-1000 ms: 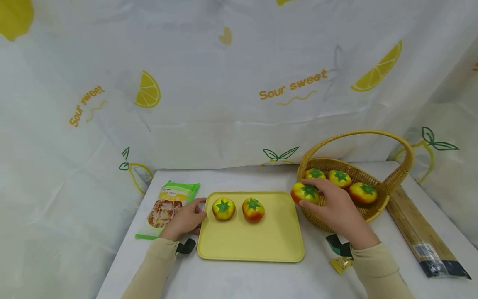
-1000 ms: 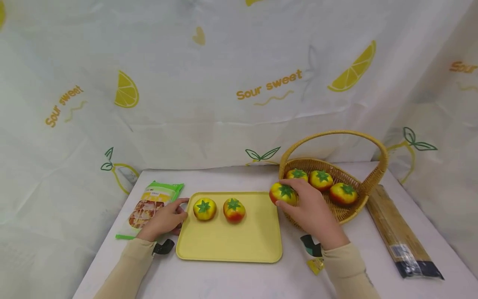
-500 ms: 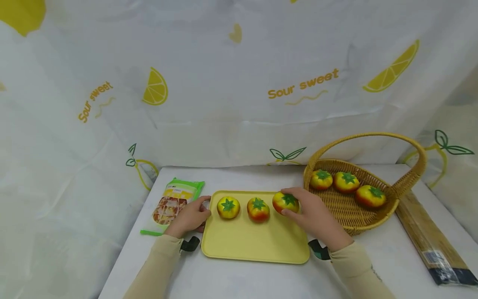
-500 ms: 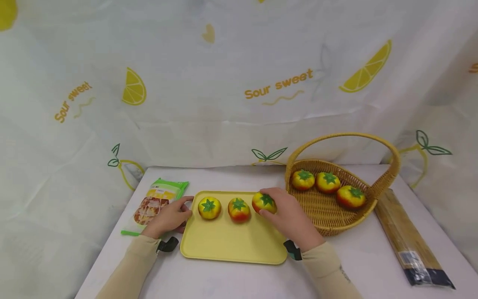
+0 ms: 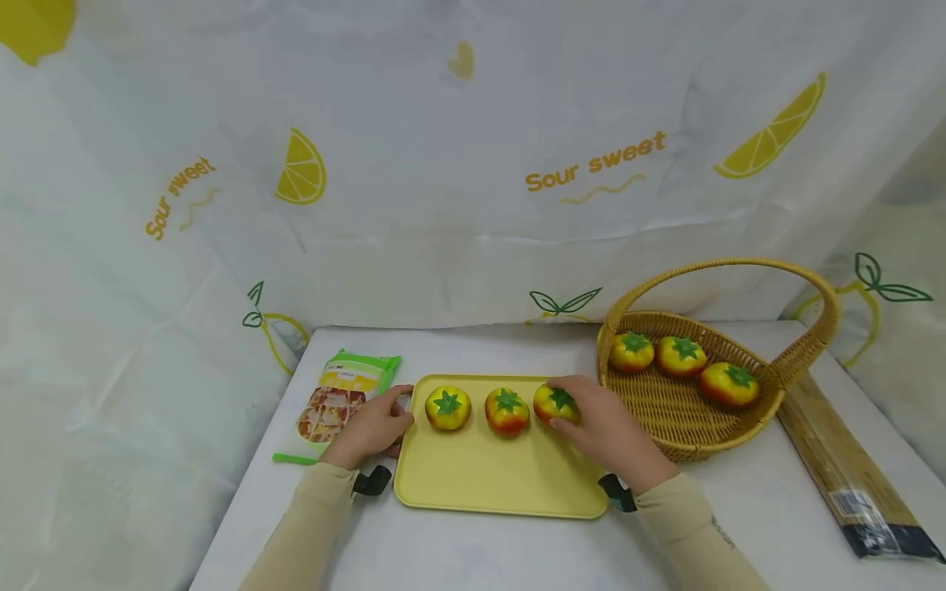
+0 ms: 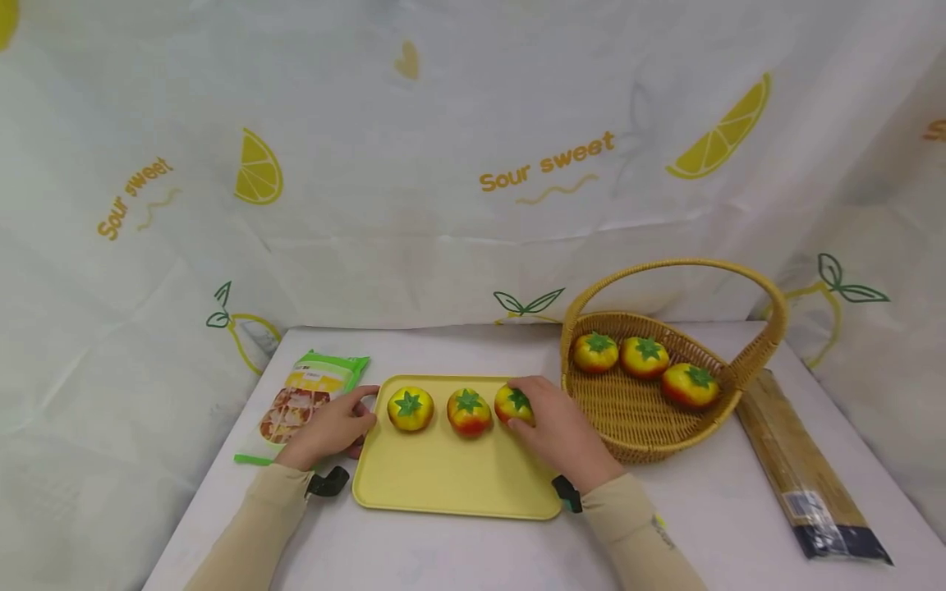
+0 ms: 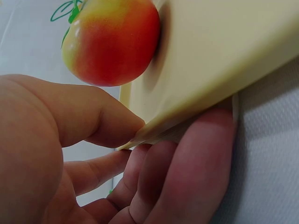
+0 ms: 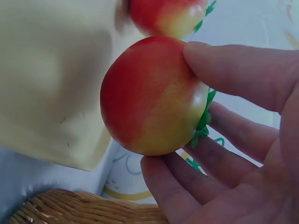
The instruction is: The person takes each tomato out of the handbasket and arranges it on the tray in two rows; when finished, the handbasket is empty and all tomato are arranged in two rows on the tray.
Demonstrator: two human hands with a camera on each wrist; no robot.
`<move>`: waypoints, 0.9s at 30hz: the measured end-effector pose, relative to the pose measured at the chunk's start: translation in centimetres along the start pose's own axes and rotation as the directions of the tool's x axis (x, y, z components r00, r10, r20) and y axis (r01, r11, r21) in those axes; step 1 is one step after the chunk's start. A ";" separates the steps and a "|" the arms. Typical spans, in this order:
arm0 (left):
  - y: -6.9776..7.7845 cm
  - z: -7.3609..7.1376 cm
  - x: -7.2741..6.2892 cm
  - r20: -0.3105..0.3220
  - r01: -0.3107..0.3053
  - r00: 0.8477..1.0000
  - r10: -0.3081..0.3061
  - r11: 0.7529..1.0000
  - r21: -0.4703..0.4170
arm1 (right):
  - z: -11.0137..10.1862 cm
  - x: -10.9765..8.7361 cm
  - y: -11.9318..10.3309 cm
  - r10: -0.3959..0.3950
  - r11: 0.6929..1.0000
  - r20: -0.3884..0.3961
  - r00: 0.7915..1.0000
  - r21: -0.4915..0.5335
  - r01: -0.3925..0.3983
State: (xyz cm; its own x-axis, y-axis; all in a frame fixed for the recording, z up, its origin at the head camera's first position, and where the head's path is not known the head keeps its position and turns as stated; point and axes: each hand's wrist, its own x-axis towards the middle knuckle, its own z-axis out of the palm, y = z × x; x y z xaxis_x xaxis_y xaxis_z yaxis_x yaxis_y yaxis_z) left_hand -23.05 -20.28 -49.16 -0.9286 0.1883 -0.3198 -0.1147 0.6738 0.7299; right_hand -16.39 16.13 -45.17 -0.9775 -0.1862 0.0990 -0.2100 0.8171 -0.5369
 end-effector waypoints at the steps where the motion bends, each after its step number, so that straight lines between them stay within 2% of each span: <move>1: 0.0 0.0 0.0 0.000 -0.004 1.000 0.004 1.000 0.001 | 0.1 0.0 0.0 0.000 1.000 0.006 1.000 0.000 0.000; 5: -0.1 -0.1 -0.1 0.000 -0.009 1.000 0.009 1.000 -0.005 | 0.3 0.0 -0.2 0.000 1.000 0.017 1.000 -0.004 0.000; 12: 0.0 -0.1 -0.1 0.000 -0.004 1.000 0.004 1.000 -0.006 | 0.5 0.1 -0.3 -0.022 1.000 -0.005 1.000 -0.016 0.022; 27: 0.2 0.0 0.0 0.005 -0.012 1.000 0.012 1.000 -0.010 | 1.0 0.0 0.0 -0.002 1.000 -0.011 1.000 -0.022 0.001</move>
State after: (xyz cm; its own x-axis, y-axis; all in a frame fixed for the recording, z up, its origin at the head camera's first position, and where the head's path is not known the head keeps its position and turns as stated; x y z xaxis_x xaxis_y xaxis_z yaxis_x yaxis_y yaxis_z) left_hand -23.12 -20.17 -49.01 -0.9280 0.1998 -0.3143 -0.1075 0.6642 0.7398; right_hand -16.33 15.55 -46.02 -0.9773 -0.1818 0.1087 -0.2118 0.8288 -0.5179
